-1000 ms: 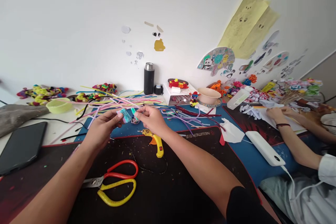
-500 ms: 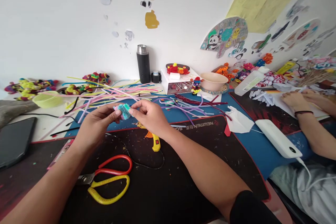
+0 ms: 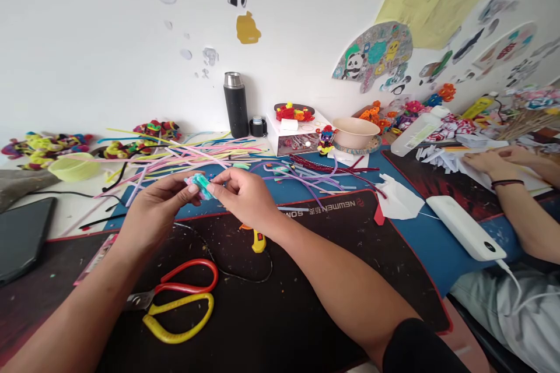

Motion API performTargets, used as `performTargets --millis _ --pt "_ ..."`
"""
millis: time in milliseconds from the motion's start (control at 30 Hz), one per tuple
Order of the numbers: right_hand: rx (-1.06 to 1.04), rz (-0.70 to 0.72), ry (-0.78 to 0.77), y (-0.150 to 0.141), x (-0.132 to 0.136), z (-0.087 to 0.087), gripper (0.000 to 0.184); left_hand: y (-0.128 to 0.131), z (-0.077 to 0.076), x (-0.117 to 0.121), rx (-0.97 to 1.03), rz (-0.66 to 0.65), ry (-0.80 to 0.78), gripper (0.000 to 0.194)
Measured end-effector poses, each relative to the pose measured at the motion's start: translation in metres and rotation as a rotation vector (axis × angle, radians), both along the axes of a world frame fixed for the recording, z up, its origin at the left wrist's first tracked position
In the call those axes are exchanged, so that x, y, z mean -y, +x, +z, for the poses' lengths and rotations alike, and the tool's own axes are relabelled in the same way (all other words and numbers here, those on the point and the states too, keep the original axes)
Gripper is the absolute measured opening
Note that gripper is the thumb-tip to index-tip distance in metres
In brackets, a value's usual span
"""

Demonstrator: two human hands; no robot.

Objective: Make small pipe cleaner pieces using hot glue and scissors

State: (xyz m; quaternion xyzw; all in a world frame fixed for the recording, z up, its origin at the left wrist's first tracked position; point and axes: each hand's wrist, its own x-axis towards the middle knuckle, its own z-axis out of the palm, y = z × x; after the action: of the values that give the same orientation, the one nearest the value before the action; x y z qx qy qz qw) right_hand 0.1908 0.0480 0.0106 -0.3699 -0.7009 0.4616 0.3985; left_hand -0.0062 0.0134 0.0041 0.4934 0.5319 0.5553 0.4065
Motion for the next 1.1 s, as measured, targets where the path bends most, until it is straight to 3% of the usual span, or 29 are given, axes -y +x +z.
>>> performTargets --millis 933,1100 --pt "0.025 -0.025 -0.022 0.0013 -0.0011 0.0002 0.025 0.0004 -0.0027 0.0029 0.028 0.007 -0.008 0.041" --pt "-0.033 0.035 -0.134 0.0034 -0.0022 0.002 0.033 -0.0002 -0.0037 0.0024 0.018 0.019 0.003 0.041"
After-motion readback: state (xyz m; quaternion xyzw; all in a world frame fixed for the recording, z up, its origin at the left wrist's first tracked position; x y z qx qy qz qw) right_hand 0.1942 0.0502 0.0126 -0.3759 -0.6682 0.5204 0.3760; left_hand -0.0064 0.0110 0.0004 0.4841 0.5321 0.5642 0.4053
